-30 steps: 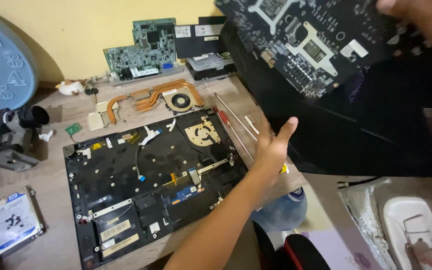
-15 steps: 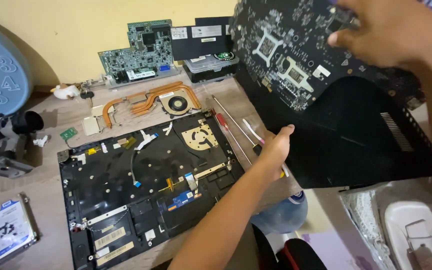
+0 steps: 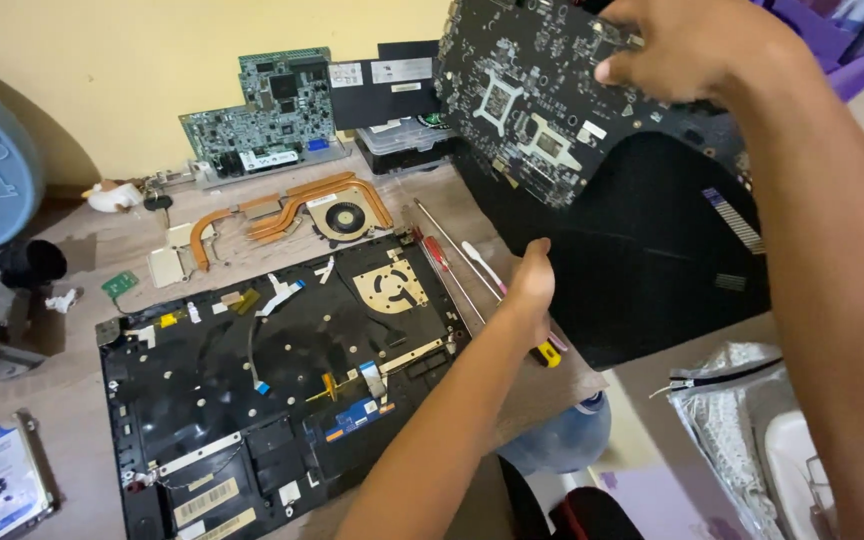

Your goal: The person uses a screwdriver to remove screws from a laptop motherboard and lifts it out of the chassis. They then detach a ribbon cable and place the motherboard aside before picking up the laptop's cooling fan and heat sink assembly.

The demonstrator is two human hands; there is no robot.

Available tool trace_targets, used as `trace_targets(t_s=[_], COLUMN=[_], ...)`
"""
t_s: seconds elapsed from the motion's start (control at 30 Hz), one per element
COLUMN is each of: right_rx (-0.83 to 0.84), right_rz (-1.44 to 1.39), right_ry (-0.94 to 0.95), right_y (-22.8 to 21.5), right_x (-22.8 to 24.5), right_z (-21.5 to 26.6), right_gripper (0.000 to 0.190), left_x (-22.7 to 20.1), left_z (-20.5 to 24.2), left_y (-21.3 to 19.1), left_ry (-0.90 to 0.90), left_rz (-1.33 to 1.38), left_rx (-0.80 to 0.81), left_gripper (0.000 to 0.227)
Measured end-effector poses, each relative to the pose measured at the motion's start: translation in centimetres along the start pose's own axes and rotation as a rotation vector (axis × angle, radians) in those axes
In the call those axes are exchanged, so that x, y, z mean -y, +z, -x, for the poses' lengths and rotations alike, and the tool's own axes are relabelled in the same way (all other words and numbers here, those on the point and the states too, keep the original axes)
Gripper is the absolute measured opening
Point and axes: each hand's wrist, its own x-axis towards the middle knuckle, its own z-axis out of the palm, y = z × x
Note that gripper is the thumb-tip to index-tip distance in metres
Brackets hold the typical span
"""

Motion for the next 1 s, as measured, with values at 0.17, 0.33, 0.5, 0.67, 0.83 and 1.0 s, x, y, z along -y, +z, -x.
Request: trace_targets(t_s=[0.17, 0.33, 0.5, 0.67, 0.83, 1.0], right_rx=[-0.008, -0.073, -0.052, -0.108, -0.190, -0.223], right_rz=[-0.050, 0.072, -0.163, -0.188, -0.141, -0.033], right_ry=[0.004, -0.063, -0.165, -0.064, -0.089, -0.100], right_y=[0.4, 2.0, 3.1, 3.2, 5.7, 6.9], right_x=[0.5, -1.9, -2.9, -1.9, -2.1, -2.4], right_z=[-1.0, -3.0, -3.7, -2.0, -2.0, -2.5], right_gripper=[0.063, 0.055, 0.034, 0.032, 0.030, 0.033], left_x=[-1.2, -2.3, -2.9, -2.6, -1.6, -2.0], left_z=[-0.1, 1.8, 0.9, 1.3, -1.2, -2.8], left_y=[-0.2, -0.1, -0.5, -0.8, -1.0, -0.3], left_ry=[-0.036, -0.003, 0.059, 0.075, 0.308, 0.534], left_rz=[0.008, -0.044, -0.035, -0.095, -0.244, -0.354], left_rx=[-0.005, -0.136, -0.043, 0.011, 0.006, -0.025], left_gripper=[0.075, 0.068, 0.069, 0.078, 0.081, 0.093])
